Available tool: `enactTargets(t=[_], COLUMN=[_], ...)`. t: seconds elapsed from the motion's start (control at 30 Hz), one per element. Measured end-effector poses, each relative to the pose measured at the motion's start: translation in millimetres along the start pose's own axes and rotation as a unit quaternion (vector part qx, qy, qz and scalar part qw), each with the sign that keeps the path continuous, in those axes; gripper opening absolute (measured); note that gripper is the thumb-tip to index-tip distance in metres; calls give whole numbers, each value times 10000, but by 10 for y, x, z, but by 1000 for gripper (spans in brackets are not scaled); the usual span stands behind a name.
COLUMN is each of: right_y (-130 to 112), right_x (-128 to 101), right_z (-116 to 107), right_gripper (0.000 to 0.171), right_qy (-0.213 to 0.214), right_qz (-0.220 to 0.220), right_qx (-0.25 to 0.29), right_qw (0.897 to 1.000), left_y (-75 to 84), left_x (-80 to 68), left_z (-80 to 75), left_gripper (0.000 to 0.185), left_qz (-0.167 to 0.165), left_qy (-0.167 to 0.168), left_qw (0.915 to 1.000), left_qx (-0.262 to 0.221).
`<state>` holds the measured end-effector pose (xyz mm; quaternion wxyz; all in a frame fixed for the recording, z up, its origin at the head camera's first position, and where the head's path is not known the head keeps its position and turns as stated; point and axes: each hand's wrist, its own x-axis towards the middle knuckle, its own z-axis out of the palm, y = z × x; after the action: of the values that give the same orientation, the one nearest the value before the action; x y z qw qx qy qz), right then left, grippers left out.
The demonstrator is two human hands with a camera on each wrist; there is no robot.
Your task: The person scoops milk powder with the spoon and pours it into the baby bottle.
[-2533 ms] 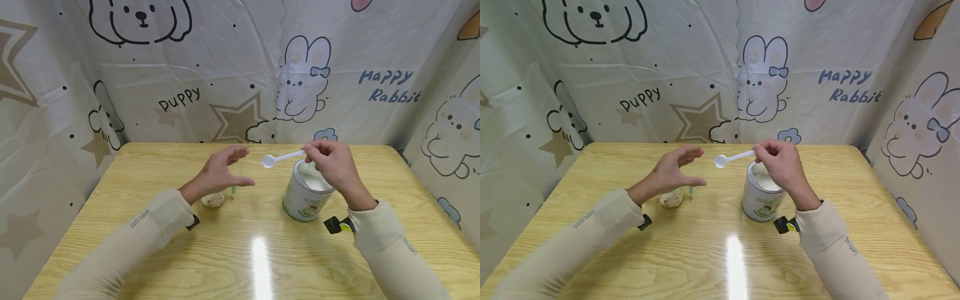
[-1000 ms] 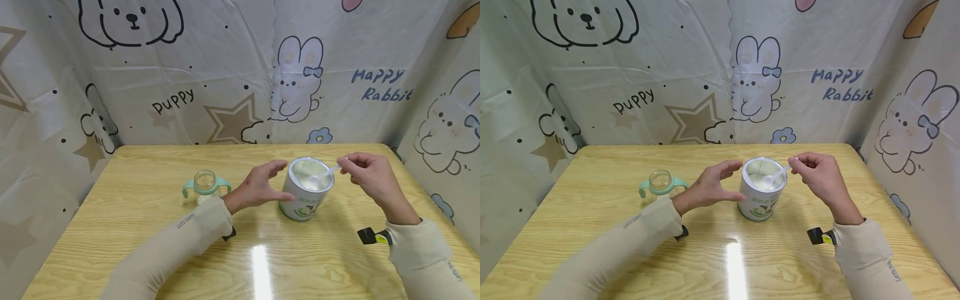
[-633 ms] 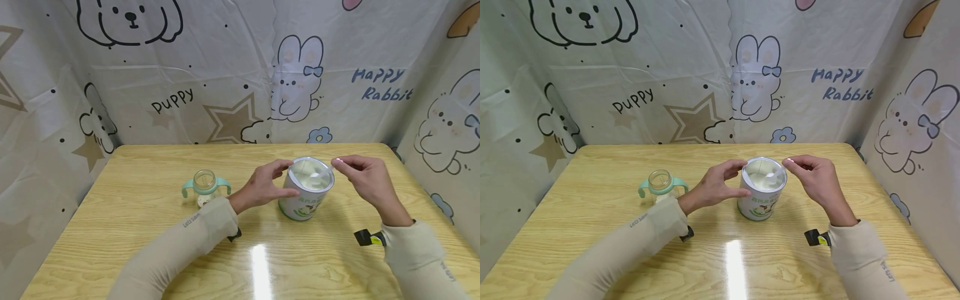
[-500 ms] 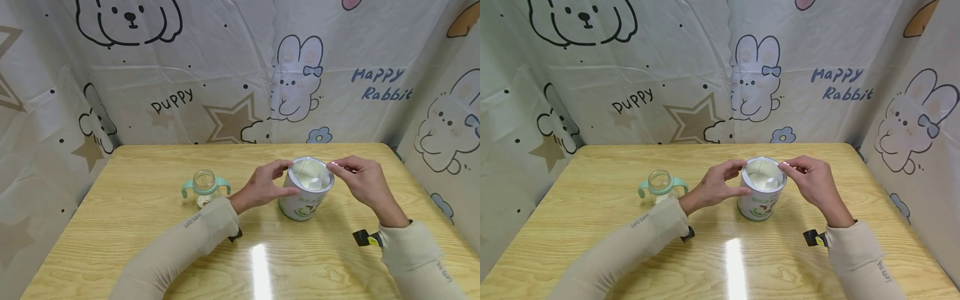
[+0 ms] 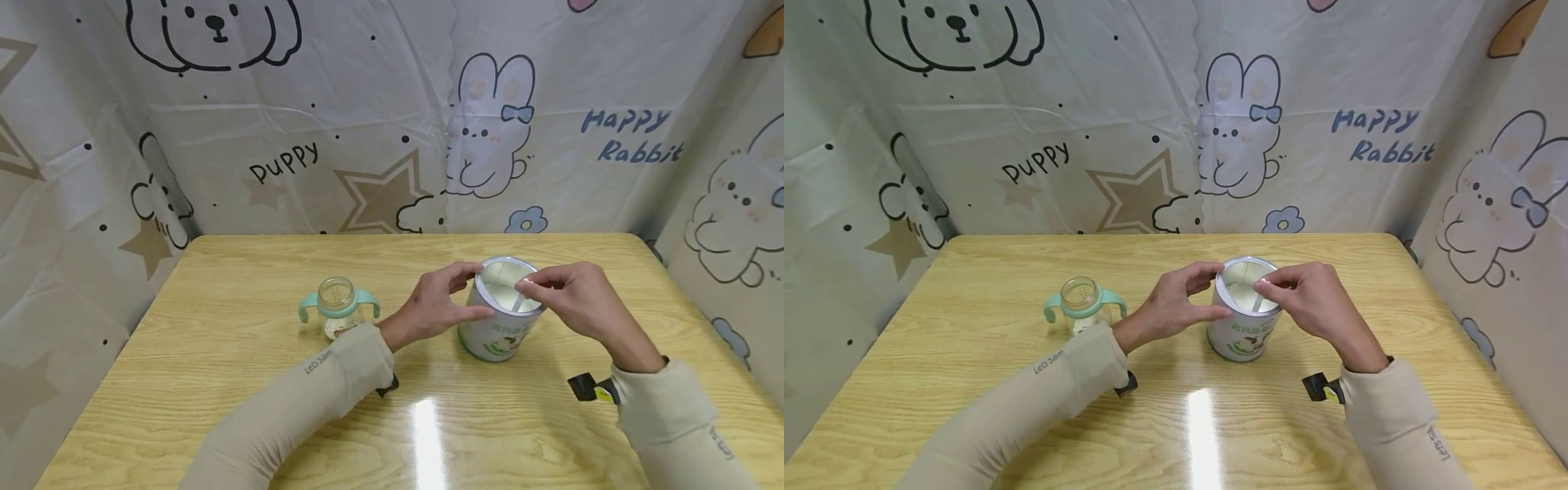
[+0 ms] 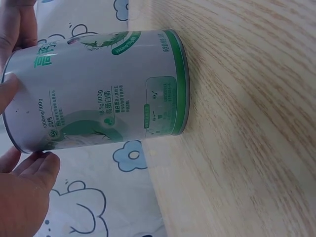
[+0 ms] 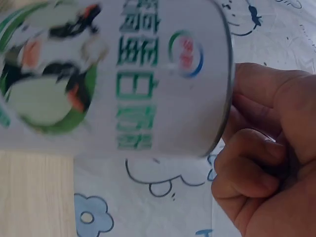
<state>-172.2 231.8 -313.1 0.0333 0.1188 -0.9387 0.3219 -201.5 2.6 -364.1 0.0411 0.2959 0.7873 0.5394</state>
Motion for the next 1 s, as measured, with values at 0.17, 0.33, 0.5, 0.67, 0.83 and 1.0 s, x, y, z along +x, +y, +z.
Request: enactTargets(t=[0.17,0.33,0.5,0.67,0.83,1.0], right_y=[-47,-30,25,123,230,303], right_x=[12,10,11,-3,-43,-75], right_z=[8,21,-3,-82,-146,-131], right_gripper=[31,34,41,47,47,43], right_qy=[-70,260,703,1027,1363,1447], right_qz=[52,190,574,1053,1312,1086], right_qx=[84,309,561,865,1041,514], right_qw=[9999,9990,9943,9853,9764,9822], left_y=[2,2,2,-3,-13,-27], left_x=[2,1,0,-4,0,4], left_z=[4,3,-2,6,8,0], left_gripper=[64,64,65,66,65,64], left_qz=[-6,-31,-45,-59,5,126], left_qy=[0,-11,-10,15,15,35], left_qw=[10000,10000,10000,10000,9999,9999], left_qx=[19,-21,-49,-69,-134,-79])
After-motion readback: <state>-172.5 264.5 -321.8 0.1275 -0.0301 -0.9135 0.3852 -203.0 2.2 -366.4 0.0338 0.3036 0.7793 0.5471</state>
